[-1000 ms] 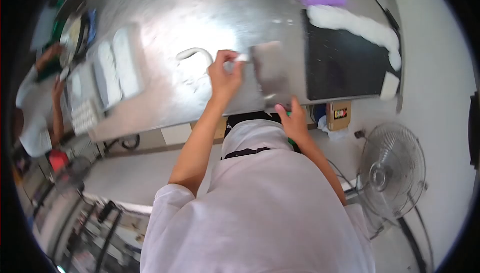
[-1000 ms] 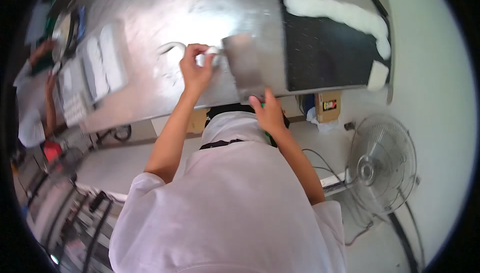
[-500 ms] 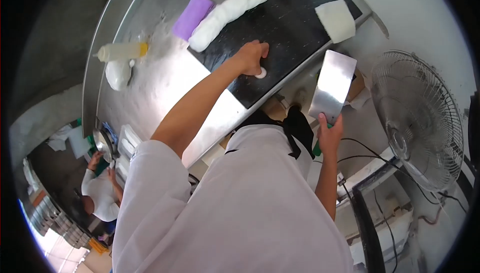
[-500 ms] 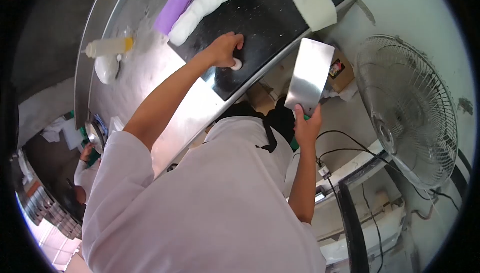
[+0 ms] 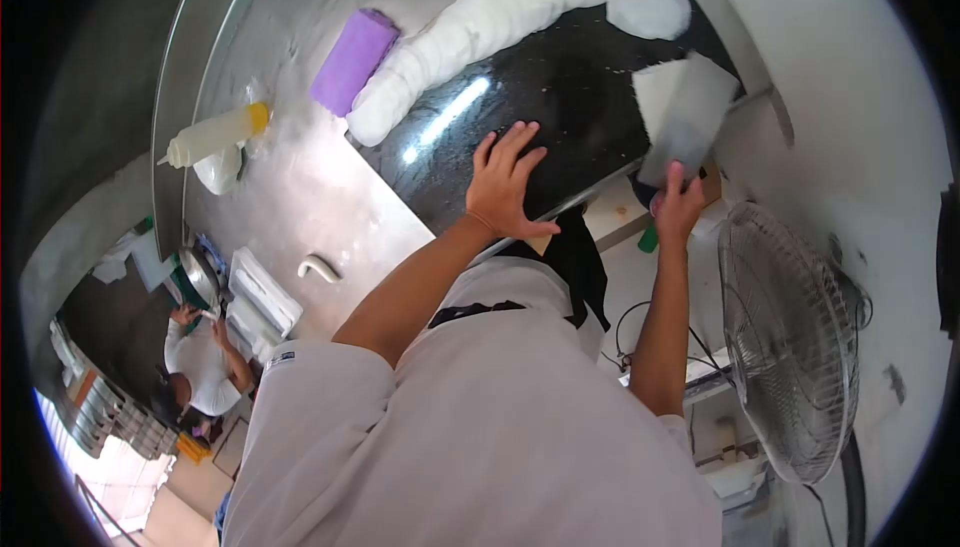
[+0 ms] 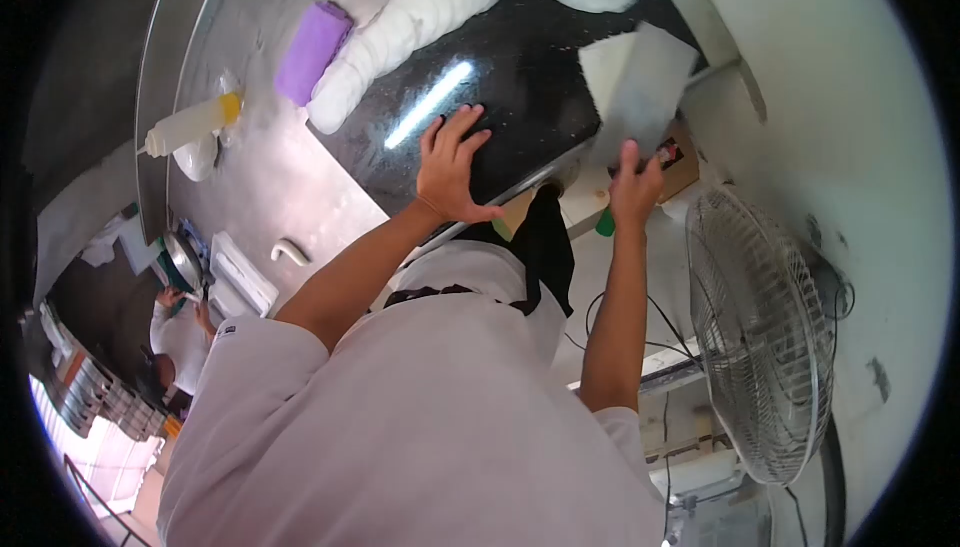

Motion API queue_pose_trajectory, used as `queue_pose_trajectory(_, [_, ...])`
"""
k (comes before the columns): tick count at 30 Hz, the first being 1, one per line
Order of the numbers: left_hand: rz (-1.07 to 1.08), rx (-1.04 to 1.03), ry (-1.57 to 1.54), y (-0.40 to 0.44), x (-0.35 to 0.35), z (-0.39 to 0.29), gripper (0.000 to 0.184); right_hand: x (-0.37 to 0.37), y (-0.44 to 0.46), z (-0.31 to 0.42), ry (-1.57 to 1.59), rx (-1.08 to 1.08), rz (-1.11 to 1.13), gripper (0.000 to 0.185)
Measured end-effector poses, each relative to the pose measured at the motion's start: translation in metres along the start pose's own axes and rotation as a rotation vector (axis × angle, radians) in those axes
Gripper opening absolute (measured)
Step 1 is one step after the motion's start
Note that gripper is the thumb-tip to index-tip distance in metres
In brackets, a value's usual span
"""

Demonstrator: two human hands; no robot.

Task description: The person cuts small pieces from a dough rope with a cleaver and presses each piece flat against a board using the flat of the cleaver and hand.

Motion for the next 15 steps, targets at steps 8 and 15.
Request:
queue_pose_trajectory(8, [-0.053, -0.011, -0.107, 0.009, 0.003, 0.001, 0.092, -0.011, -0.010, -0.007, -0.219, -0.030, -0.154, 0.042])
queue_pose_trajectory(15, [-0.156, -0.116, -0.142, 0.008, 0.003, -0.001, 0.083, -0.009, -0.109, -0.008, -0.183, -0.048, -0.153, 0.046])
Point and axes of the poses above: each hand's wrist, its own y-axis towards the middle knuckle, its own x-axis out of the back of the hand, z = x × y, the point moved 3 cm from there along y, towards the middle knuckle, and after that the axes turned 8 degrees about -x, right-handed, at the moved point
